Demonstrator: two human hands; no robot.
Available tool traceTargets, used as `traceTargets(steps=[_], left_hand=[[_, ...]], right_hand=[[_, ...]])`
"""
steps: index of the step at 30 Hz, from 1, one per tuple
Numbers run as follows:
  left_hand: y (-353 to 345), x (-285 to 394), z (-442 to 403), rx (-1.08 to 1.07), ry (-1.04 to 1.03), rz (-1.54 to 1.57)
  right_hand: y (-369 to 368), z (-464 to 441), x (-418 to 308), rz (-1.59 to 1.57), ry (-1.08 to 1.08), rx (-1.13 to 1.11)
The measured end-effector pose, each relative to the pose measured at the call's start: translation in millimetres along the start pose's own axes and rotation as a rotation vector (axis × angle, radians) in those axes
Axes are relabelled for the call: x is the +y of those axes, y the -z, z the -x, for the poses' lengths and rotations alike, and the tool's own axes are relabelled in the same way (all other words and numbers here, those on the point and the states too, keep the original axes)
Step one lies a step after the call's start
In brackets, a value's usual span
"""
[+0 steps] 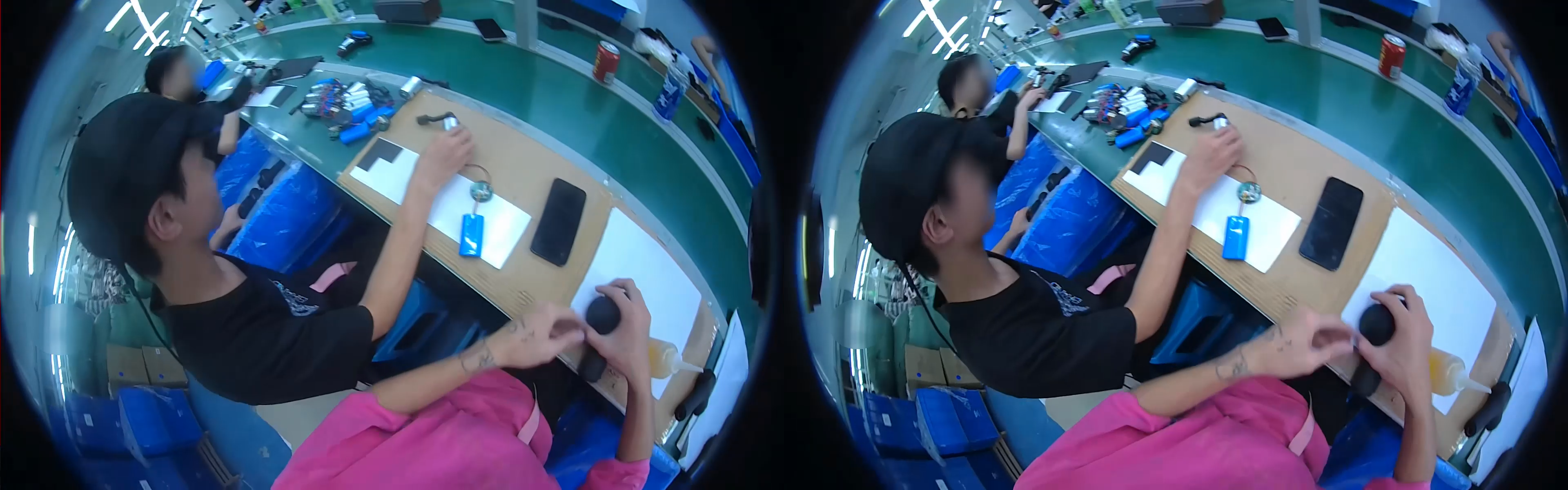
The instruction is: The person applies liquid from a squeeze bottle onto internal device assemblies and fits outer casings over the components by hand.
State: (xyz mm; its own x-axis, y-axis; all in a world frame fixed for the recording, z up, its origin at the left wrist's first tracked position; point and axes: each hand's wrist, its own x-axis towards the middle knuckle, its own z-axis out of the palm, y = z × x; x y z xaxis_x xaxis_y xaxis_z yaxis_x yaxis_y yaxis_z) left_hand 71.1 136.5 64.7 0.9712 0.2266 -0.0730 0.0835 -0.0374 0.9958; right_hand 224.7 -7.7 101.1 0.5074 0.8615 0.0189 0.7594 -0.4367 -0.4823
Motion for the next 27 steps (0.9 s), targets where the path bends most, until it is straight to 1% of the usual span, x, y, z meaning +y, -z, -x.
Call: traceTargets(steps=[1, 3, 4, 6, 7, 8, 10, 11, 12, 14, 15, 16, 18, 19, 20, 22, 24, 25, 26, 27], left_hand=[[-2.2, 5.0, 12.7, -0.043, 0.101, 0.072], [-21.4, -8.2, 27.0, -0.150, 0.149, 0.223], [-33.3, -14.5, 27.0, -0.148, 0.143, 0.221], [-54.9, -21.0, 23.9, -0.197, -0.013, 0.423], [-59.8, -21.3, 21.8, -0.200, -0.008, 0.420], [-65.3, -15.4, 21.3, -0.289, 0.089, 0.591], [-75.1, -2.8, 22.7, -0.456, 0.292, 0.934], [-78.7, 1.1, 25.4, -0.442, 0.301, 0.935], [-81.9, 4.9, 28.7, -0.407, 0.362, 0.864], [-88.0, 6.7, 34.8, -0.333, 0.475, 0.725], [-95.5, 1.4, 36.7, -0.317, 0.480, 0.730], [-107.6, -5.4, 37.3, -0.267, 0.466, 0.721], [-123.0, -22.1, 34.1, -0.177, 0.424, 0.685], [-120.5, -19.7, 33.7, -0.174, 0.427, 0.690], [-115.3, -18.7, 29.3, -0.216, 0.440, 0.692], [-98.5, -11.4, 13.9, -0.322, 0.463, 0.695], [-82.7, -2.5, 14.4, -0.308, 0.409, 0.703], [-70.8, 3.9, 11.9, -0.332, 0.414, 0.634], [-58.8, 3.9, 9.3, -0.368, 0.413, 0.564], [-56.8, -8.7, 6.7, -0.352, 0.370, 0.581]], right_hand=[[2.6, 2.7, -4.4, -0.109, 0.038, 0.067], [7.5, 12.5, -10.9, -0.328, 0.100, 0.179], [11.8, 15.2, -13.1, -0.326, 0.105, 0.182], [20.3, 26.7, -23.3, -0.487, 0.236, 0.163], [19.7, 31.4, -26.1, -0.575, 0.303, 0.153], [16.8, 35.1, -25.6, -0.583, 0.300, 0.151], [7.6, 40.9, -23.5, -0.950, 0.207, 0.150], [2.9, 43.9, -22.4, -1.136, 0.157, 0.144], [-0.5, 47.4, -18.9, -1.150, 0.157, 0.136], [-3.3, 52.8, -5.5, -1.142, 0.062, 0.077], [-4.3, 53.6, -2.0, -1.134, 0.013, 0.044], [-4.9, 54.2, -1.3, -1.138, 0.009, 0.034], [-5.8, 48.4, 0.0, -1.147, -0.044, 0.109], [-5.9, 47.6, 1.1, -1.149, -0.078, 0.142], [-7.0, 45.9, 5.3, -1.149, -0.083, 0.146], [-11.1, 35.8, 18.7, -1.069, 0.037, 0.106], [-11.4, 33.0, 28.6, -0.982, 0.114, 0.056], [-10.3, 31.6, 26.5, -0.940, 0.131, 0.027], [-5.9, 29.9, 21.8, -1.006, 0.020, -0.089], [3.8, 25.6, 15.4, -0.892, -0.021, -0.124]])
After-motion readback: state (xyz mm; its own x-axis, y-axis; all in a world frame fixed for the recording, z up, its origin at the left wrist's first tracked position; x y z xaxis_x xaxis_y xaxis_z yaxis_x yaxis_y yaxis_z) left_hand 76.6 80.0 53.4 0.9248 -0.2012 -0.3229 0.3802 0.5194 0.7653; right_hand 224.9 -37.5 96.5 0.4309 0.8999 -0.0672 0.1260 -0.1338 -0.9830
